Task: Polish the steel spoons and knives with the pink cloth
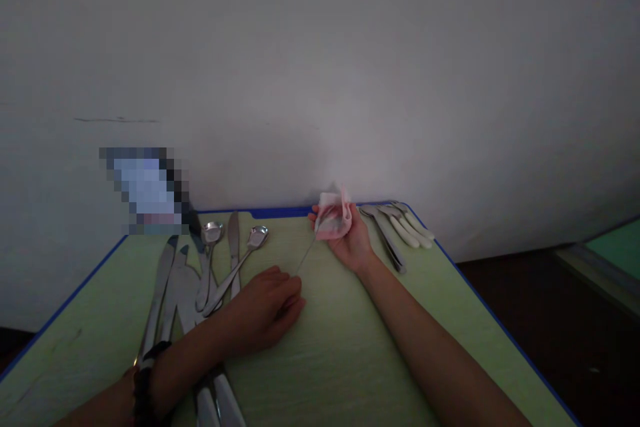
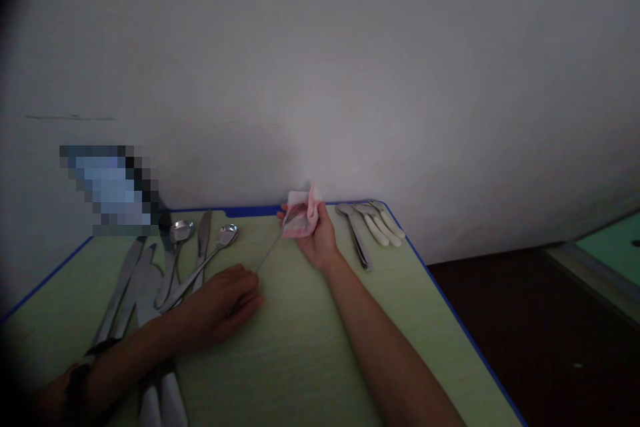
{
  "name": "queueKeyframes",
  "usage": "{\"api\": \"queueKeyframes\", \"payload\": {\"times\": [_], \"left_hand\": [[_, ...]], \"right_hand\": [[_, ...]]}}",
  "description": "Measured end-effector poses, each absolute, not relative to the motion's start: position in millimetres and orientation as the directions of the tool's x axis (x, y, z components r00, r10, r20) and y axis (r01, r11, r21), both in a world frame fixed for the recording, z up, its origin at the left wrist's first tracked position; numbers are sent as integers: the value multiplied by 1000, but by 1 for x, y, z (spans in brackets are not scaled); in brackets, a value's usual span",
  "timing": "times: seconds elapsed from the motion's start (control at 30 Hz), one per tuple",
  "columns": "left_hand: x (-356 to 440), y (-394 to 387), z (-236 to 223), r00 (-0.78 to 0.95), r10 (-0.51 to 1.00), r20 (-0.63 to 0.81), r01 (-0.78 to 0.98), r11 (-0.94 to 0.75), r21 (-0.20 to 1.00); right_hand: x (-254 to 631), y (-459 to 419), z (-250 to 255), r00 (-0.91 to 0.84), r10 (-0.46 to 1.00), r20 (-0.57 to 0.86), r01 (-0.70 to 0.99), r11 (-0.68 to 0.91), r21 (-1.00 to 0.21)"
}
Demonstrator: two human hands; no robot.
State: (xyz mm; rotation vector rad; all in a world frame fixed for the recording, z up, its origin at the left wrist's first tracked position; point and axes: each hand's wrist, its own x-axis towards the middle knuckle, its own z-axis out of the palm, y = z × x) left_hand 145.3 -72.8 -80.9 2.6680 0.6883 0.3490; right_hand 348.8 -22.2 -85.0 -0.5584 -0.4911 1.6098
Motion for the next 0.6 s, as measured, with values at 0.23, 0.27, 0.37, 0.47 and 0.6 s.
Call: {"api": "queueKeyframes", "payload": {"times": [0.23,0.27,0.37,0.47,0.6], "left_hand": [[147,-73,-81,848,511,137,427,-815,392],[147,-73,-81,848,512,133,429,-813,394],[147,-73,-81,848,513,132,428,-810,401],[147,-73,-82,847,514,134,428,-810,401],[147,-71,-83,851,506,142,422,-819,389]], "right_hand": [[345,-23,-85,-123,990,-66,-697,-134,-705],[344,-23,-85,-126,990,-67,-686,-135,-715],[344,-23,-86,-131,988,-76,-677,-145,-722],[343,-23,-84,-124,988,-91,-684,-151,-714],[342,-25,-82,-99,989,-110,-670,-148,-727]]}}
